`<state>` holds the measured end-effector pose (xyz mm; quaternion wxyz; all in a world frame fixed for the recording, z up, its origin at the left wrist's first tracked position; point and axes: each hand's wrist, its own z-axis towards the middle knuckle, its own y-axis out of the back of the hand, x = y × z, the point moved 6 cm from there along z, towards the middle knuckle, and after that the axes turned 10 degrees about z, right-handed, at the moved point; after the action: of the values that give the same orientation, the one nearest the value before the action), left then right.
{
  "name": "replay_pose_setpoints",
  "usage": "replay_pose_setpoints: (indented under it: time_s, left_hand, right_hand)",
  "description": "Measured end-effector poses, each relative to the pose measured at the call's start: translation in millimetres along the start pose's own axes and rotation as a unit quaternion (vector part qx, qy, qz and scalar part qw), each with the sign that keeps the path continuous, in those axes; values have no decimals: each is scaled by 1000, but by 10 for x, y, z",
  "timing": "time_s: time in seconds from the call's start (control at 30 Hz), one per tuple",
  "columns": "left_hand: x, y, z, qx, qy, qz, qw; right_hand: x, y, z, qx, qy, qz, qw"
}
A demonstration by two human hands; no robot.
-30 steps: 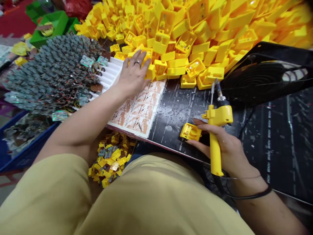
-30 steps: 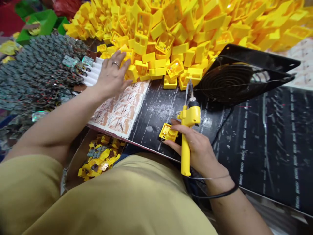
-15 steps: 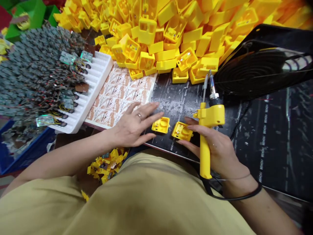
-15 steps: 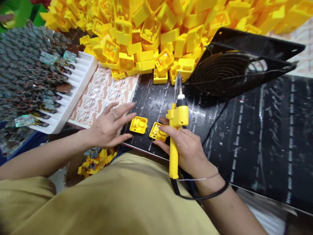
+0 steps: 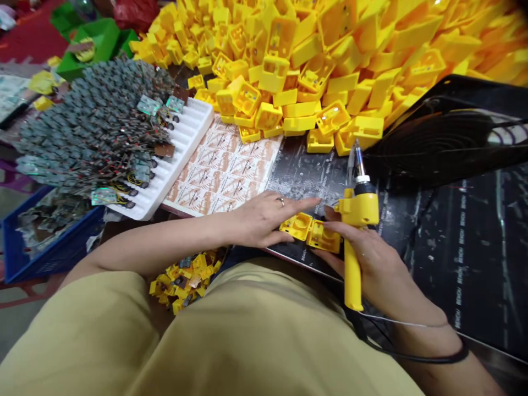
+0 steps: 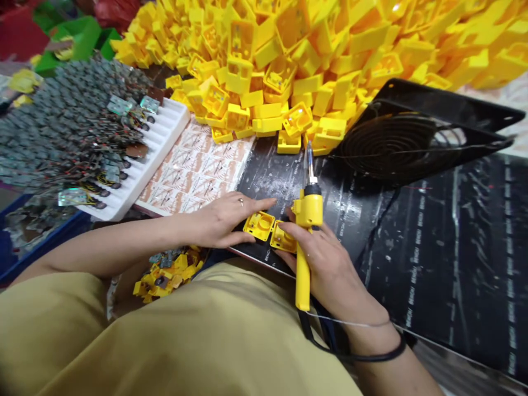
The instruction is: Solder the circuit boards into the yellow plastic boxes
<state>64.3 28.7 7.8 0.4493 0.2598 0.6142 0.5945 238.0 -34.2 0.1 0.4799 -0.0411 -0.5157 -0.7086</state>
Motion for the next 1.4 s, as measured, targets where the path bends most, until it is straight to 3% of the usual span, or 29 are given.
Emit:
replay_pose_setpoints:
  time_s: [0.1, 0.2, 0.27, 0.3, 0.33, 0.4, 0.5, 0.6, 0.73, 0.87, 1.0, 1.13, 1.2, 1.27, 1.33, 1.4]
  left_hand:
    - [451, 184, 66, -40, 83, 45, 995]
    - [1198, 381, 78, -81, 271, 148, 948]
    - [1503, 417, 109, -63, 314, 179, 930]
    - [1559, 424, 126, -51, 317, 191, 928]
    - [1541, 430, 136, -41, 307, 199, 930]
    - [1311, 429, 117, -22, 260, 201, 944]
    - [693, 338, -41, 37, 126, 170, 977]
    - [260, 288, -275, 16, 43, 199, 979]
    - [247, 250, -382, -54, 46, 171, 983]
    - [325, 170, -336, -4, 60, 84, 995]
    - [176, 83, -352, 28, 88, 54, 994]
    - [116, 57, -293, 25, 60, 41, 997]
    - [402, 229, -238, 11, 83, 63, 994]
    - [984, 534, -220, 9, 188, 128, 974]
    - [1667, 923, -265, 10, 310, 227, 923]
    - [2276, 1214, -355, 59, 408, 292, 863]
  right_hand:
    - [12, 23, 5, -30, -9, -8, 999]
    - [38, 9, 51, -67, -18, -18, 997]
    - [71, -51, 113, -73, -5, -28, 997]
    - [85, -86, 146, -71, 2, -30, 997]
    - [97, -121, 177, -66, 9, -30, 997]
    - [114, -177, 220, -48, 18, -28, 998]
    - [124, -219, 235, -19, 26, -26, 999]
    - [98, -251, 217, 1, 25, -22, 999]
    - [41, -296, 168, 21, 20, -11, 1000]
    - [-9, -230, 80, 1, 15, -22, 1000]
    - [-35, -164, 53, -28, 15, -25, 999]
    - [37, -191, 121, -27, 32, -15, 999]
    - [54, -206, 145, -25, 25, -14, 999]
    - [49, -203, 141, -34, 15, -15, 999]
    - [39, -185, 113, -61, 20, -20, 998]
    - [15, -173, 77, -90, 29, -24, 995]
